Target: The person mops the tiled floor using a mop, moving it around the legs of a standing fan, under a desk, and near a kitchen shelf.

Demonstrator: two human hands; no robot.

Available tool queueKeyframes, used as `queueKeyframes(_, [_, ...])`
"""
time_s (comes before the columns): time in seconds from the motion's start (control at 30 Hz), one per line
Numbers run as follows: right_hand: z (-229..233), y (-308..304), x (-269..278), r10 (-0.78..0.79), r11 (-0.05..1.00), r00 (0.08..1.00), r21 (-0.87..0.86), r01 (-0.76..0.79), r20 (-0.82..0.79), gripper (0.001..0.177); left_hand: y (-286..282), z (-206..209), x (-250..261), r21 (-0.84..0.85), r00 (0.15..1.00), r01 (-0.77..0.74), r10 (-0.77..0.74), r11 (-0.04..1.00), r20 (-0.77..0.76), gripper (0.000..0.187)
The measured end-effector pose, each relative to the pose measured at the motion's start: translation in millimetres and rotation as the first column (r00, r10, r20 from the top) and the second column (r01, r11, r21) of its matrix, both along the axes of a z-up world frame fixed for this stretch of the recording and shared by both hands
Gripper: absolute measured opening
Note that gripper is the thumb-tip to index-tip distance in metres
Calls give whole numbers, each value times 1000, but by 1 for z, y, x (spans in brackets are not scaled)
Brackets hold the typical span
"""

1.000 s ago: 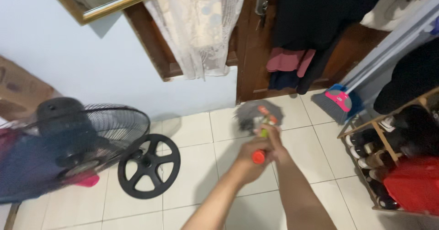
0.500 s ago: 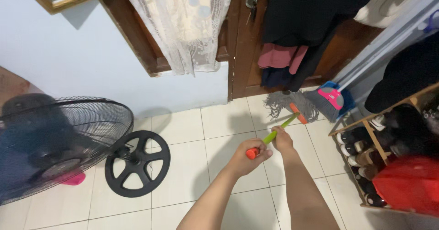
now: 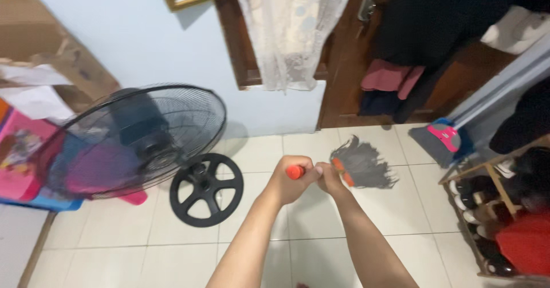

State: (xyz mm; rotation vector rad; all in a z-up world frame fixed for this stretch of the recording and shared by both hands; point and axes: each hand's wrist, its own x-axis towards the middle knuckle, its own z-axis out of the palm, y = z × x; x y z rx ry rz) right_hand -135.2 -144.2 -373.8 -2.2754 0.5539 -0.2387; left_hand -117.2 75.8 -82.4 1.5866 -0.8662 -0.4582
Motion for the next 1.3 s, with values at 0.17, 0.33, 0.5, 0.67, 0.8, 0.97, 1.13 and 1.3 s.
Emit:
queueKeyframes(0.17, [88,145,12,276,735,811,430,-524,517,21,91,61,-8,67,993,-88,82,994,90,37])
queueKeyframes(0.33, [115,264,-11,296,500,802,631,-593,519,22,158,110,-43,156,970,-197,169,968,176,39])
queueKeyframes(0.5, [110,302,-42,201,383,831,739,-554,519,24,165,133,-80,150,974,-180,154,972,166,39])
queueKeyframes(0.67, [122,262,-85,43,277,882,843,-461,469,27,134,146,-113,138,997,-77,72,987,42,42])
queueKeyframes(0.8, [145,207,-132,-185,26,878,895,-445,442,29,99,148,-157,326,962,53,39,944,-270,39])
queueKeyframes(0.97, [139,122,-230,-199,480,849,804,-352,490,29,36,98,-206,10,935,354,-353,935,-32,41])
queueKeyframes(1.13, [63,36,-303,-256,538,603,629,-560,756,29,-10,33,-247,-79,860,509,-511,857,-6,35])
queueKeyframes(1.3, [3,-19,-351,-520,849,852,-74,524,64,21,-36,-36,-265,-54,900,429,-431,902,-58,21])
